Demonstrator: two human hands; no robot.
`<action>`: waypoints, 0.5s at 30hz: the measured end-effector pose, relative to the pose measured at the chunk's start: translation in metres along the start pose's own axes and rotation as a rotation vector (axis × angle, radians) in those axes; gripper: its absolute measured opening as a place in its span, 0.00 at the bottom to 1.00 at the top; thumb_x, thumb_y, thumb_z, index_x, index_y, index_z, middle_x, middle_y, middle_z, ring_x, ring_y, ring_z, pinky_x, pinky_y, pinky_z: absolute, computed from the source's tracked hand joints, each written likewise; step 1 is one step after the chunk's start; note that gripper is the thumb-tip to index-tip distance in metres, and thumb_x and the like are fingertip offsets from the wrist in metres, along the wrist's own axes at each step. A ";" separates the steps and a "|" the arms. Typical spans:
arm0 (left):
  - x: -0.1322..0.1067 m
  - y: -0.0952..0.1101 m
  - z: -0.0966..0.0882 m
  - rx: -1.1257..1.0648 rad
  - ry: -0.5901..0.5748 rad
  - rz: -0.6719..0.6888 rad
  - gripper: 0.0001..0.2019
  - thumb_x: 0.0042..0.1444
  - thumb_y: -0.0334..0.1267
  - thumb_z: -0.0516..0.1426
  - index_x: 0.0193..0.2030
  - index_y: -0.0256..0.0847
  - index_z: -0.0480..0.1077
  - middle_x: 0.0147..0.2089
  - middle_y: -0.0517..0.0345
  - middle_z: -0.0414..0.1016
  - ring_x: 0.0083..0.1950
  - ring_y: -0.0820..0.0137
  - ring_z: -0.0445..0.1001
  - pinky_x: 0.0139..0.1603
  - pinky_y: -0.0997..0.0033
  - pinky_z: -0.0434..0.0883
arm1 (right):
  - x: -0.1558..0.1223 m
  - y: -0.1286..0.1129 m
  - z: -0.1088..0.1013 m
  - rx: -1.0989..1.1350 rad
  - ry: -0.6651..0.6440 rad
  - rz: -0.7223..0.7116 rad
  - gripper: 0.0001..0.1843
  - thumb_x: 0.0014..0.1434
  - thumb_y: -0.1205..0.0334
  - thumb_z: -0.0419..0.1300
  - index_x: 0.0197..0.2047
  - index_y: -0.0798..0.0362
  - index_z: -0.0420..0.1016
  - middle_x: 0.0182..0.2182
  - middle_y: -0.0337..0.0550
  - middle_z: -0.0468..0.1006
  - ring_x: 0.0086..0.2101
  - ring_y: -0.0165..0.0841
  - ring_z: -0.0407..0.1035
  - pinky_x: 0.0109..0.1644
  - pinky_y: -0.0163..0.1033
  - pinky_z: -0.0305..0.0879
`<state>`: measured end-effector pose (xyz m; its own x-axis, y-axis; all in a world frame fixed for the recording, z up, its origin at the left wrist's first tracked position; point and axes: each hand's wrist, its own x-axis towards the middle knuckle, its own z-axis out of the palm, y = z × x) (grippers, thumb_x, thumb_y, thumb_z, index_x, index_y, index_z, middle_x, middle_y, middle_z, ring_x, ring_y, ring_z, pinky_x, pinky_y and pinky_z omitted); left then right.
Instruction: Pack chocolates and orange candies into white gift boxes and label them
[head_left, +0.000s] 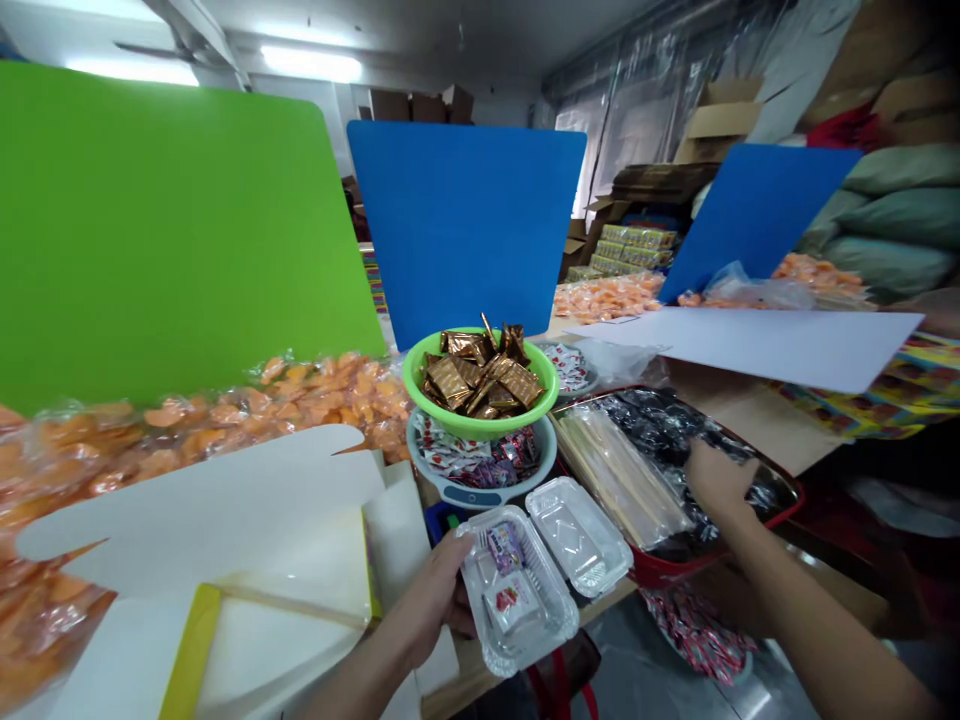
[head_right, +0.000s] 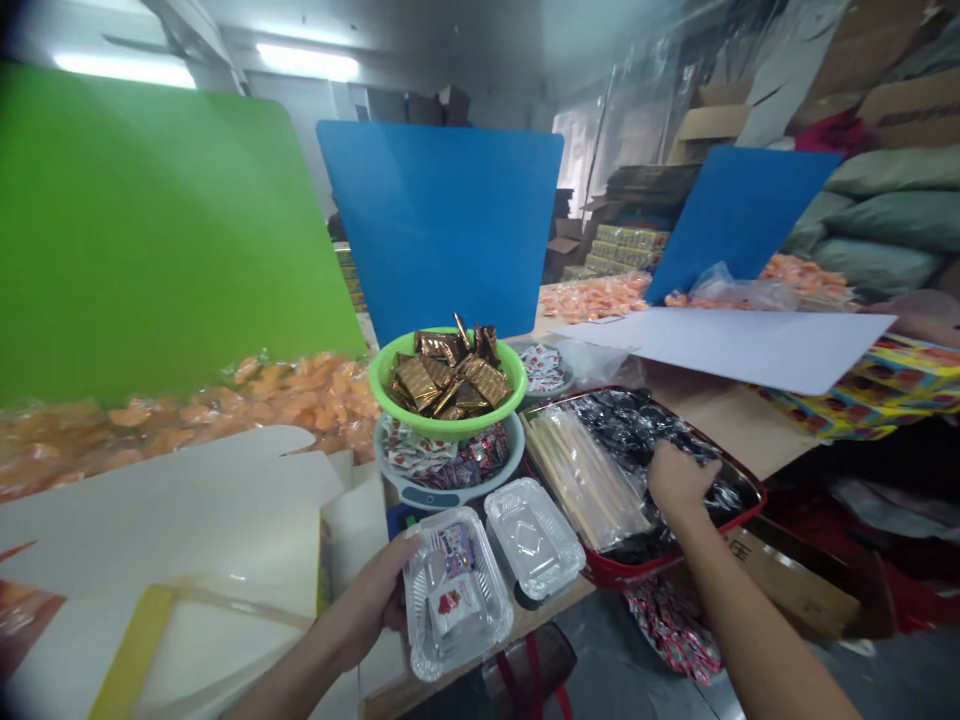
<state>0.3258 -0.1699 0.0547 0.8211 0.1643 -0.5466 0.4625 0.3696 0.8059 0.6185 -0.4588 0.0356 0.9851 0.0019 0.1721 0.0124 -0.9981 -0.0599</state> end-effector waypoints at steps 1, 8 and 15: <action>0.002 0.000 -0.001 -0.001 0.004 0.004 0.26 0.52 0.57 0.51 0.51 0.40 0.63 0.22 0.66 0.66 0.21 0.71 0.70 0.20 0.75 0.67 | -0.004 -0.009 -0.005 0.028 0.044 -0.022 0.20 0.58 0.74 0.43 0.46 0.62 0.73 0.36 0.59 0.77 0.41 0.48 0.70 0.50 0.57 0.51; 0.010 0.011 -0.001 -0.038 -0.007 0.050 0.27 0.54 0.57 0.50 0.53 0.40 0.62 0.27 0.59 0.72 0.26 0.68 0.73 0.25 0.68 0.72 | -0.090 -0.111 -0.095 0.963 -0.424 -0.380 0.21 0.55 0.56 0.55 0.51 0.54 0.72 0.34 0.44 0.79 0.35 0.37 0.71 0.38 0.39 0.64; 0.000 0.014 -0.008 -0.004 0.076 0.077 0.24 0.52 0.60 0.51 0.42 0.39 0.66 0.19 0.65 0.66 0.17 0.76 0.63 0.17 0.80 0.61 | -0.068 -0.186 -0.108 0.604 0.107 -0.507 0.18 0.59 0.56 0.51 0.47 0.55 0.73 0.45 0.52 0.75 0.45 0.43 0.67 0.47 0.47 0.61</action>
<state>0.3297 -0.1572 0.0645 0.8265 0.2613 -0.4987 0.3973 0.3569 0.8454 0.5309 -0.2800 0.1413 0.8126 0.4108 0.4133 0.5764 -0.6712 -0.4661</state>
